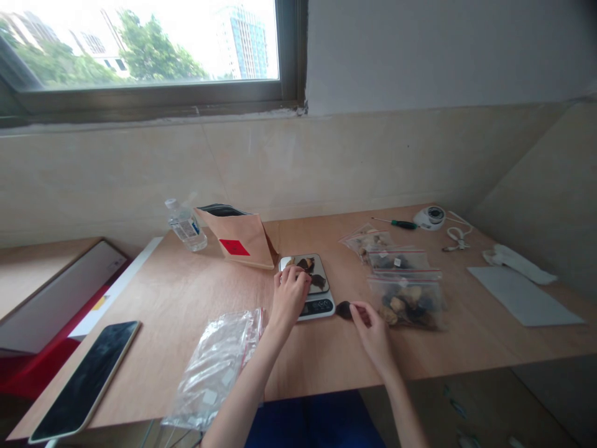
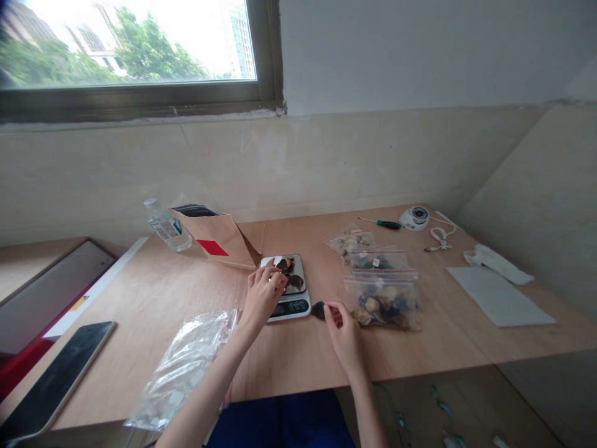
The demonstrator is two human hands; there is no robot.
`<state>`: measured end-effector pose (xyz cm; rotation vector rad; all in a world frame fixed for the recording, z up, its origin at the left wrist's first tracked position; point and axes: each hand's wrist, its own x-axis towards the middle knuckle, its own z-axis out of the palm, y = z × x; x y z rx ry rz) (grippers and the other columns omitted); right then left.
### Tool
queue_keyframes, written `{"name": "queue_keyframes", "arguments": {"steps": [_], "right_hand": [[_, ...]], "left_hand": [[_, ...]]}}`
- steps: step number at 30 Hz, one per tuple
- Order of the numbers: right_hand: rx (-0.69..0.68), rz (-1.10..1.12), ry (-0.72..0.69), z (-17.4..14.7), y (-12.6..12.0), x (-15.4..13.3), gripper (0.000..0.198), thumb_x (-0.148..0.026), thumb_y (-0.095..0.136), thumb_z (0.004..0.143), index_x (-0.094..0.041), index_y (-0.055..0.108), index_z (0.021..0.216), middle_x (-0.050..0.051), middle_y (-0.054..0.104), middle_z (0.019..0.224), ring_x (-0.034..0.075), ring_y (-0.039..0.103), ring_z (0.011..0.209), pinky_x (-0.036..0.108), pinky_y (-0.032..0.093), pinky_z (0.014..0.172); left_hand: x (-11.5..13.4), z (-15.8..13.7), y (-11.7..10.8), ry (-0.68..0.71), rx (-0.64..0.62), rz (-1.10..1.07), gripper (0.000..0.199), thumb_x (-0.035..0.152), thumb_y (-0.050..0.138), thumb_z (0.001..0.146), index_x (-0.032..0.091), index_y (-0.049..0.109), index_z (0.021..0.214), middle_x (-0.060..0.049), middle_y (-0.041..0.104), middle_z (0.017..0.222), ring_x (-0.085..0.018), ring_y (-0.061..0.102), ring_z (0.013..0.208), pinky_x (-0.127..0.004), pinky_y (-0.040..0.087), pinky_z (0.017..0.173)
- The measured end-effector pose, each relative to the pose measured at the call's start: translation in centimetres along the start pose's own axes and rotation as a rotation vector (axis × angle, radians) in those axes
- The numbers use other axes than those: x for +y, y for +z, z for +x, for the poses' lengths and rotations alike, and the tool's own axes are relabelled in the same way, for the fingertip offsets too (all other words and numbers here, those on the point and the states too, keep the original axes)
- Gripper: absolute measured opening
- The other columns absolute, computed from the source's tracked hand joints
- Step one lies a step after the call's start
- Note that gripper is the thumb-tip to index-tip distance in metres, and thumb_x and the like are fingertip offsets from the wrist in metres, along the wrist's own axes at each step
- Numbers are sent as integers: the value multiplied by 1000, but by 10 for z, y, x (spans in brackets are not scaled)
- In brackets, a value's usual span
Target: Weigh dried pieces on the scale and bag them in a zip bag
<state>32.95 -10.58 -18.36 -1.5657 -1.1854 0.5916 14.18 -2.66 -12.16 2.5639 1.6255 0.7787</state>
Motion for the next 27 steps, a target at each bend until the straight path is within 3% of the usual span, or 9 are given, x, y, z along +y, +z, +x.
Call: {"name": "queue_keyframes", "arguments": {"steps": [6,11,18,23,27], "right_hand": [[1,-1,2,0,0,0,38,-53,53,81,-17,64,84,8,67,76,21,61,70,30,50,62],[-3,-1,12,0,1,1,36,-52,53,82,-18,63,86,7,67,79,21,61,73,30,49,63],[-15,-14,19,0,0,4,36,-52,52,82,-18,63,87,8,67,80,22,61,74,31,49,65],[-15,2,35,0,1,5,39,-54,52,81,-17,63,88,8,68,80,22,62,74,31,50,65],[-9,57,57,0,1,2,38,-54,55,80,-17,63,87,9,68,82,23,62,75,33,50,66]], "left_hand": [[-4,3,0,17,-7,37,16,26,62,81,22,60,97,-6,58,111,-24,46,113,-42,33,95],[-6,5,1,33,5,72,7,22,55,86,21,61,90,-6,59,109,-24,48,109,-41,35,92],[-1,7,-17,36,98,57,5,22,57,85,21,61,88,-5,61,105,-22,49,107,-38,34,90],[9,6,-32,-2,179,-46,8,26,56,87,23,62,90,-3,61,105,-20,50,104,-36,33,89],[30,8,-22,12,133,-155,11,29,54,88,24,62,91,-3,61,105,-19,50,102,-35,33,89]]}}
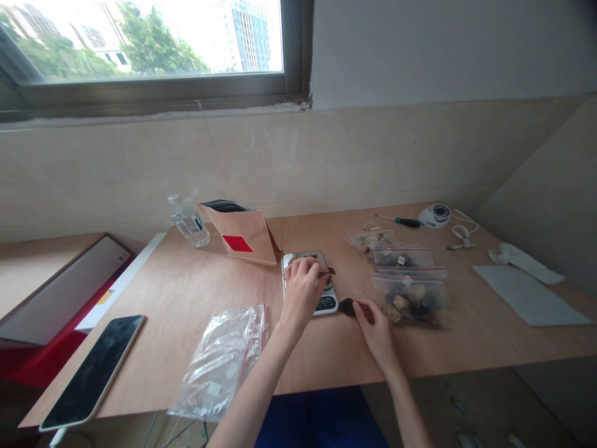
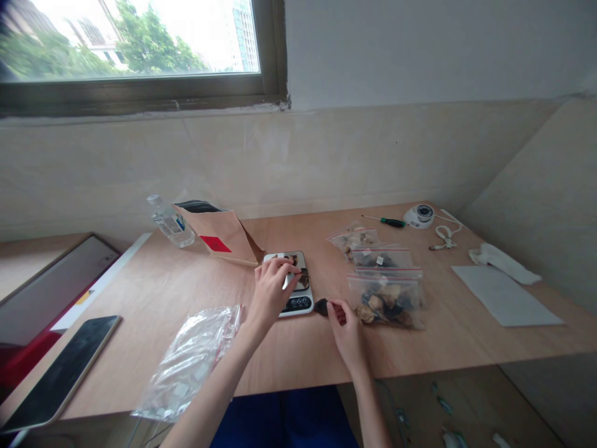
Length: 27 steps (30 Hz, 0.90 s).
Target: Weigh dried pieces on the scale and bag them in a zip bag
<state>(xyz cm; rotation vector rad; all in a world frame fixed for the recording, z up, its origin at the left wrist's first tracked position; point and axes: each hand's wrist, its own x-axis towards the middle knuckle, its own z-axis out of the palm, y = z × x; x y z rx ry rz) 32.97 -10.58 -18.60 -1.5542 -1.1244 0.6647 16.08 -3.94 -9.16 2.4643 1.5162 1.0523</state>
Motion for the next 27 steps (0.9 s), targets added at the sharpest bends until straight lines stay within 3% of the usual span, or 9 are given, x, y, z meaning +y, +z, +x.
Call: {"name": "queue_keyframes", "arguments": {"steps": [6,10,13,20,27], "right_hand": [[149,127,20,-2,-6,-8,36,-55,57,75,-19,58,80,5,63,70,19,58,63,28,48,55],[182,154,71,-4,-10,-9,34,-53,56,76,-19,56,80,3,60,68,17,56,60,24,43,48],[166,162,84,-3,-11,-9,33,-52,55,76,-19,57,80,3,61,71,18,57,63,25,44,50],[173,159,55,-2,-9,-5,34,-52,56,76,-18,57,80,4,61,73,18,57,66,26,44,54],[187,162,66,-3,-8,-8,36,-54,57,76,-18,58,80,0,56,65,12,47,51,24,42,46]], "left_hand": [[31,0,49,137,-157,-50,13,28,51,89,23,62,95,-5,57,109,-22,45,110,-38,35,92],[27,-2,62,162,-206,-10,15,25,52,88,23,62,99,-6,54,120,-24,39,119,-41,33,96],[11,-2,56,132,-213,51,20,19,48,89,23,61,103,-6,57,118,-24,42,119,-43,32,96],[-18,5,34,125,-310,89,21,14,46,90,21,63,80,-2,67,90,-21,50,111,-44,29,96],[-26,7,8,56,-305,55,20,14,48,88,24,65,87,0,70,97,-19,49,118,-42,24,99]]}}
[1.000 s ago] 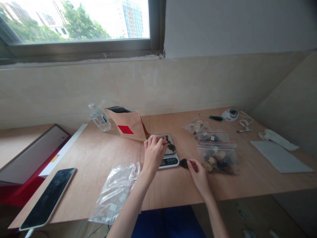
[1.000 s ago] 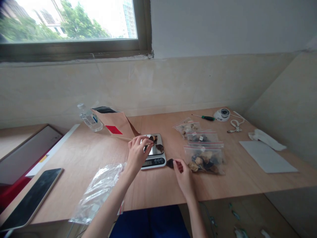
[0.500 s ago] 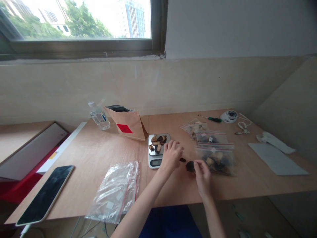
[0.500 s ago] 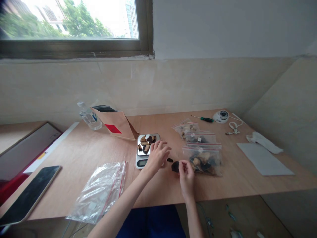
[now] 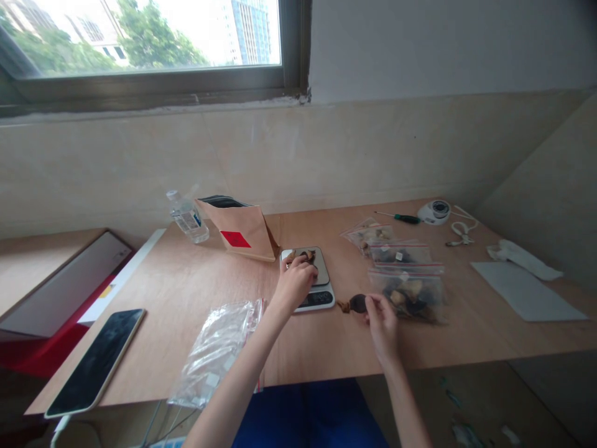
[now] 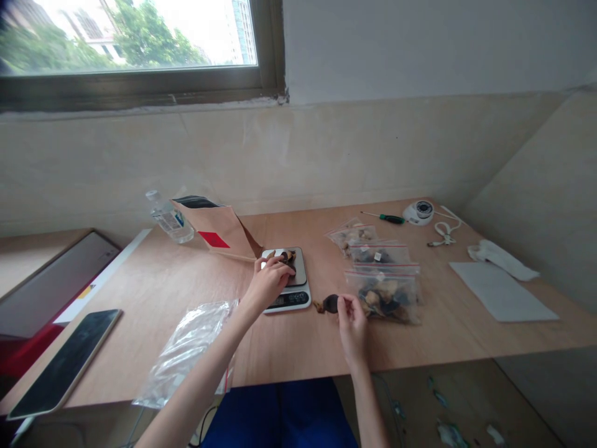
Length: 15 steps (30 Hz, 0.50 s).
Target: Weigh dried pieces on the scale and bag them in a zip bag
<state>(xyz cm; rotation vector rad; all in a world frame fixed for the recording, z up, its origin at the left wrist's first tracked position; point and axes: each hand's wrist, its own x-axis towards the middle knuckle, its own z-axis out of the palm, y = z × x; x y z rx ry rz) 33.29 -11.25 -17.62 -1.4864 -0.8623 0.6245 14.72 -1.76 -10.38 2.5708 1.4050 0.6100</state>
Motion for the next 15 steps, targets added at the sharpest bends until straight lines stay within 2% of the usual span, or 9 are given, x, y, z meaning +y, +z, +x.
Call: {"name": "queue_keyframes", "arguments": {"steps": [3,6,11,15], "right_hand": [[-3,8,-13,2,5,-4,37,-54,58,76,-18,59,82,2,60,68,14,52,55,25,43,48],[-38,-23,-84,10,16,-14,36,-52,56,79,-17,61,86,6,65,79,18,59,69,28,48,60],[-149,-291,-389,36,46,-40,27,-42,50,86,-20,65,89,6,67,85,19,59,74,31,46,69],[-288,-531,-643,50,66,-46,23,-32,46,90,-22,67,85,7,68,88,23,58,85,35,43,78]], "left_hand": [[-3,-11,-12,-92,98,-60,22,15,46,89,26,64,92,0,69,100,-18,52,114,-40,26,97],[-4,-32,-20,-203,214,-160,23,15,43,89,25,63,90,0,69,101,-17,55,106,-38,28,94],[-3,-78,-21,-316,246,-309,25,16,40,89,25,64,87,-1,66,102,-19,56,101,-37,30,91],[-6,-115,-24,-458,433,-358,25,20,40,88,23,63,79,-2,64,97,-20,56,97,-35,38,86]]}}
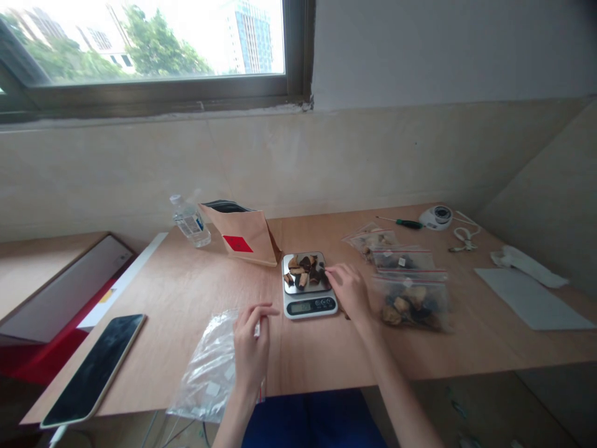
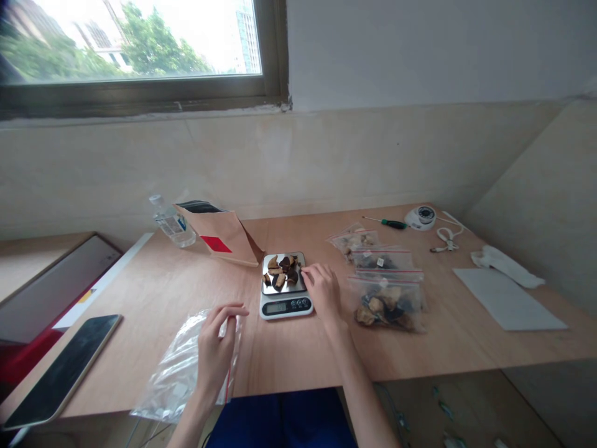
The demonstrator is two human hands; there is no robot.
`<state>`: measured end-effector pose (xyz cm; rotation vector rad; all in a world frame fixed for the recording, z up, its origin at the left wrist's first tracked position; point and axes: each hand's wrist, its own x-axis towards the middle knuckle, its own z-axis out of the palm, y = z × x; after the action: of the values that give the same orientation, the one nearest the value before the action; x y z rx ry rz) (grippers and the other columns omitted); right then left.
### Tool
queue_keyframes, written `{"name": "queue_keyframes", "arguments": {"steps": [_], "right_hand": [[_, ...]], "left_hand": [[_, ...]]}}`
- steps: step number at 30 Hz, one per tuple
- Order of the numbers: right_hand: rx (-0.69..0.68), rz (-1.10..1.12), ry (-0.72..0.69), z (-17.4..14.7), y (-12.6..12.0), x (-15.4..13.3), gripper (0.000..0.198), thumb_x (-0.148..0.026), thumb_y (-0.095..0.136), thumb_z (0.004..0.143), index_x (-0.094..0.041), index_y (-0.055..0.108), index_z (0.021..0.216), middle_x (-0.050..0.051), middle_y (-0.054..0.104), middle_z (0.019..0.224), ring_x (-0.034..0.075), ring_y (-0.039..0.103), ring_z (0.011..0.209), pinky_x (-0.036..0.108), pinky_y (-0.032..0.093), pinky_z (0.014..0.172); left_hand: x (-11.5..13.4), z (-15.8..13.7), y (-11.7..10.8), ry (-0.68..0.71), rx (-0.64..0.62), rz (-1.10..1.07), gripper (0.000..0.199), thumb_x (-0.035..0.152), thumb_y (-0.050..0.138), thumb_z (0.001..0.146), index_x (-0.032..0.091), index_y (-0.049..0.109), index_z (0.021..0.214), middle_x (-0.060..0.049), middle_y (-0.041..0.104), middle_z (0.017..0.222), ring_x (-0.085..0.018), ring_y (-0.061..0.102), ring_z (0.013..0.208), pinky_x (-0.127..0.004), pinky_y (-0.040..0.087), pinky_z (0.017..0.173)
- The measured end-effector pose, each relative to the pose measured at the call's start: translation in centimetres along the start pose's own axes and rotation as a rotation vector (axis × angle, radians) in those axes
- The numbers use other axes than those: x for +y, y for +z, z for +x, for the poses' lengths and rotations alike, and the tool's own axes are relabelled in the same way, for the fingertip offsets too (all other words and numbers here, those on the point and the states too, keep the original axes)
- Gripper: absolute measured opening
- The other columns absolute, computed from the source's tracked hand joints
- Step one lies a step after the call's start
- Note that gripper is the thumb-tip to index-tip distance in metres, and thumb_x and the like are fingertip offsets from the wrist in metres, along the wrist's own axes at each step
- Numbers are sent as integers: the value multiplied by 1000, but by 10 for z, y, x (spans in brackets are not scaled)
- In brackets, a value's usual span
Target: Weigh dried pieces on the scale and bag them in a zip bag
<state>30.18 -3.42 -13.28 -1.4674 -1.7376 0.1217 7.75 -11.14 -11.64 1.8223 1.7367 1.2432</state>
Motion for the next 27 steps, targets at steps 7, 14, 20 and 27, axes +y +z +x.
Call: {"name": "queue_keyframes", "arguments": {"steps": [7,14,20,27], "right_hand": [[-109,27,-78,-16,2,5,23,-25,44,90,-25,66,97,5,67,97,23,58,93,37,43,84],[1,72,90,-58,-20,14,26,-30,41,91,-23,62,105,8,63,101,24,57,97,39,44,86],[-38,9,99,-86,-18,17,25,-30,51,86,-24,61,108,8,63,102,25,55,97,42,44,87],[16,5,126,-87,-14,35,21,-27,45,86,-21,64,94,8,66,92,24,58,88,40,46,80]], "left_hand": [[-31,-23,-32,-84,100,74,24,27,41,85,23,62,75,-3,62,95,-22,56,95,-34,44,81],[-47,-33,-39,-124,13,172,24,36,43,83,22,63,86,-7,59,93,-25,54,91,-42,44,82],[-50,-41,-32,-165,-33,237,39,50,51,78,18,61,97,-8,52,90,-27,53,89,-45,46,79],[-69,-45,-29,-178,-59,248,35,46,45,81,18,62,94,-10,55,93,-27,57,83,-44,47,75]]}}
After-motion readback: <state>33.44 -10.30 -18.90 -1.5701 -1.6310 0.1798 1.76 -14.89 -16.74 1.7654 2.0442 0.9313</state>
